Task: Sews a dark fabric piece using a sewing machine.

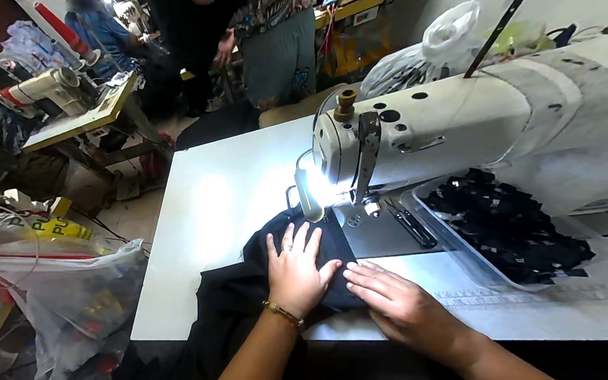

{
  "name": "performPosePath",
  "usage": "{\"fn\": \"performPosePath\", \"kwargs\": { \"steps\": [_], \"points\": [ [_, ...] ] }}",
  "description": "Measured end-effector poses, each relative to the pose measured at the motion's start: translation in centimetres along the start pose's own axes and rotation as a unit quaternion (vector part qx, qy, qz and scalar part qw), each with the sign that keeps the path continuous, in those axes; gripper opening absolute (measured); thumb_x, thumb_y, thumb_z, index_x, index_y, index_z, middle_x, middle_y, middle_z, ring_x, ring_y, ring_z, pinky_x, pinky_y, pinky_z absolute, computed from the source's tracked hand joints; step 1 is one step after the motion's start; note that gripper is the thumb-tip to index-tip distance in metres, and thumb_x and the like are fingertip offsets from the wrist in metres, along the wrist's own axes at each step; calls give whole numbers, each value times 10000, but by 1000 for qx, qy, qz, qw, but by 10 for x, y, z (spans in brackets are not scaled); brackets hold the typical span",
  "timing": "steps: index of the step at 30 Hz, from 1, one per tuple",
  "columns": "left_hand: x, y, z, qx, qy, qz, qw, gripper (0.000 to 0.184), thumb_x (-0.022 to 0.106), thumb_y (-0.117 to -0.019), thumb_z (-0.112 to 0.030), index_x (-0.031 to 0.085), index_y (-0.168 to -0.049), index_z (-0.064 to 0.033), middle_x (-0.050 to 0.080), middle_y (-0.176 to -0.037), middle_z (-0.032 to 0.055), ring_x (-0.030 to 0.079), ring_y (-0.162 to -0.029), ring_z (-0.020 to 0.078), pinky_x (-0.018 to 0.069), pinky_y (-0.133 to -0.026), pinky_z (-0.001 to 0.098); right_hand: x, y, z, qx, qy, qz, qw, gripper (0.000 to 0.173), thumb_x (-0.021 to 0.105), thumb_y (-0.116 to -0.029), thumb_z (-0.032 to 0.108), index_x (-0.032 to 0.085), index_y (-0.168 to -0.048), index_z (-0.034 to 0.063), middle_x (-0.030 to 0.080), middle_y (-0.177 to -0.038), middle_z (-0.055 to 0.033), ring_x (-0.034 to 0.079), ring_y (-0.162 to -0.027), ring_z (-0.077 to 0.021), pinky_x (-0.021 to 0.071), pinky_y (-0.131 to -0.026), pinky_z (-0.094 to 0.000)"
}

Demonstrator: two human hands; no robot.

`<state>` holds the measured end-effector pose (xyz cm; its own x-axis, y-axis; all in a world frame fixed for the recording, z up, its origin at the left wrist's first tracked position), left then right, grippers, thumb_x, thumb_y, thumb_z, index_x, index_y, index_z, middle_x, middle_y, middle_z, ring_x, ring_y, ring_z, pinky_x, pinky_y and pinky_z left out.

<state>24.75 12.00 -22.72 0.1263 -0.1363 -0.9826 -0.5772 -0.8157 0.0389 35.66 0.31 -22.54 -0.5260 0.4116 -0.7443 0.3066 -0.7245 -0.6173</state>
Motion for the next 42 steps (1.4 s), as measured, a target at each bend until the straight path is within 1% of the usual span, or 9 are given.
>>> {"fn": "performPosePath", "kwargs": {
  "steps": [25,26,28,30,32,35,38,40,42],
  "points": [
    [-23,-54,23,26,58,78,995,636,509,-1023,-573,452,-1565,-245,257,-1704,-3,135,-1594,280,7,-1227,680,22,-54,-39,67,4,-7,998,307,527,-843,84,772,-975,-46,752,-1129,-181,695,-1167,-336,516,-1058,-464],
    [-30,-43,21,61,75,51,994,550,566,-1021,-505,568,-1477,-197,366,-1657,33,221,-1571,301,58,-1228,691,22,-55,-40,63,3,-11,998,305,529,-841,83,771,-972,-47,754,-1121,-180,698,-1160,-334,517,-1055,-463],
    [-42,-17,15,153,67,-30,985,348,631,-995,-431,762,-1064,-116,662,-1361,63,485,-1425,293,232,-1206,677,22,-55,-41,63,4,-12,998,310,524,-829,80,770,-970,-46,755,-1115,-175,699,-1156,-330,515,-1056,-461],
    [-50,12,7,232,19,-75,970,342,643,-982,-415,733,-823,-127,728,-938,32,673,-1127,254,372,-1151,636,24,-54,-42,66,15,-5,998,306,525,-838,86,770,-973,-36,755,-1124,-167,696,-1163,-329,505,-1065,-477],
    [-59,34,-8,277,20,-61,959,336,622,-999,-395,715,-784,-155,673,-735,-25,695,-867,156,400,-1145,560,25,-57,-40,61,32,6,998,274,538,-839,84,763,-949,-27,752,-1115,-174,696,-1156,-348,499,-1057,-540],
    [-72,48,-37,315,144,-47,937,327,610,-1014,-316,691,-759,-129,623,-663,-36,643,-738,94,392,-1144,419,20,-59,-29,19,18,-2,1000,255,561,-846,105,768,-945,-6,756,-1081,-170,709,-1115,-352,466,-1062,-606],
    [-67,35,-34,224,209,-145,941,221,619,-996,-283,724,-901,-113,681,-820,-8,659,-871,136,477,-1017,442,-3,-44,-2,-30,-10,-28,999,233,524,-943,125,731,-943,18,743,-1046,-127,702,-1114,-265,456,-1128,-524],
    [-39,26,-22,116,138,-118,976,361,514,-1049,-382,696,-1305,-204,706,-1272,-18,580,-1316,195,256,-1203,635,-11,-22,5,-27,-10,-27,999,250,502,-929,97,742,-944,31,752,-1071,-122,698,-1141,-263,456,-1130,-511],
    [-7,22,-14,35,47,-60,996,489,384,-1072,-491,554,-1493,-308,508,-1561,-38,360,-1517,223,66,-1219,709,-7,1,4,-21,-5,-4,1000,295,484,-953,91,757,-1048,35,745,-1183,-121,671,-1217,-273,446,-1144,-497]
  ]
}}
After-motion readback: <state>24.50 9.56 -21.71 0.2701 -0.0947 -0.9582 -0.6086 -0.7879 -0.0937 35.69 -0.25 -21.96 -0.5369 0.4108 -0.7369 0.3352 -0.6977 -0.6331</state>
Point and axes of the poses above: each hand's wrist, its own y-axis away from the middle knuckle, its own x-axis out of the palm, z = x × y, the point moved 8 cm from there along -y, towards the middle knuckle
